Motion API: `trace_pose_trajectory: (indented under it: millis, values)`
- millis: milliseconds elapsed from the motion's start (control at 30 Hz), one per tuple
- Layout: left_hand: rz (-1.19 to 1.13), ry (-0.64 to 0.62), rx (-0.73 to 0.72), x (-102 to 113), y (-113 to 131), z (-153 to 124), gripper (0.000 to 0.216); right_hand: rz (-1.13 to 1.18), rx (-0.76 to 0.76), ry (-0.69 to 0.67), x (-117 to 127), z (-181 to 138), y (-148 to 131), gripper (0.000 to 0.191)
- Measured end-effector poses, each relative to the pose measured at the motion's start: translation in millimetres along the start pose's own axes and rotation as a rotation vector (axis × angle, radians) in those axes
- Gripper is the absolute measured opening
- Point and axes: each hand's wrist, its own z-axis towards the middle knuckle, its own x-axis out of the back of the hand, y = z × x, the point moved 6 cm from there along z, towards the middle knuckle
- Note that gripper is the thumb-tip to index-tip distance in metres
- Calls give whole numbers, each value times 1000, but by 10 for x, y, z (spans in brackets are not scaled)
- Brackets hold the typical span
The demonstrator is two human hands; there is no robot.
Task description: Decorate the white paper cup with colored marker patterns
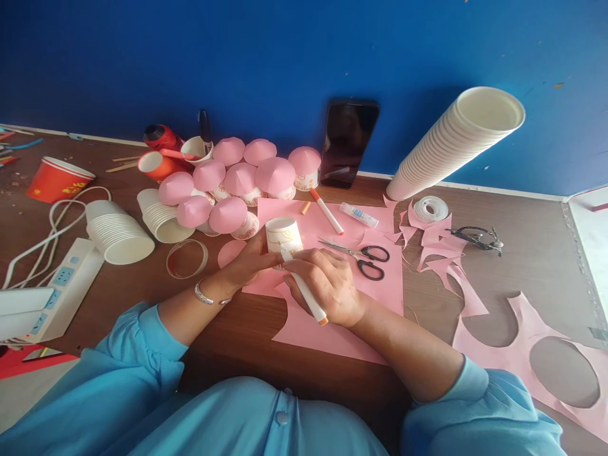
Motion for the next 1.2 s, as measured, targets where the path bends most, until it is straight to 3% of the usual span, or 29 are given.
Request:
trace_pose_trajectory:
  millis: [333,733,1200]
  values:
    - [93,-36,-45,-21,10,12,65,-49,-16,7,-11,20,0,18]
    - [91,-65,-73,-50,42,3,50,-54,-35,-9,-25,2,22,18]
    - [-11,-27,-32,3,-16,13,66,-37,-55,-11,-19,-13,48,24]
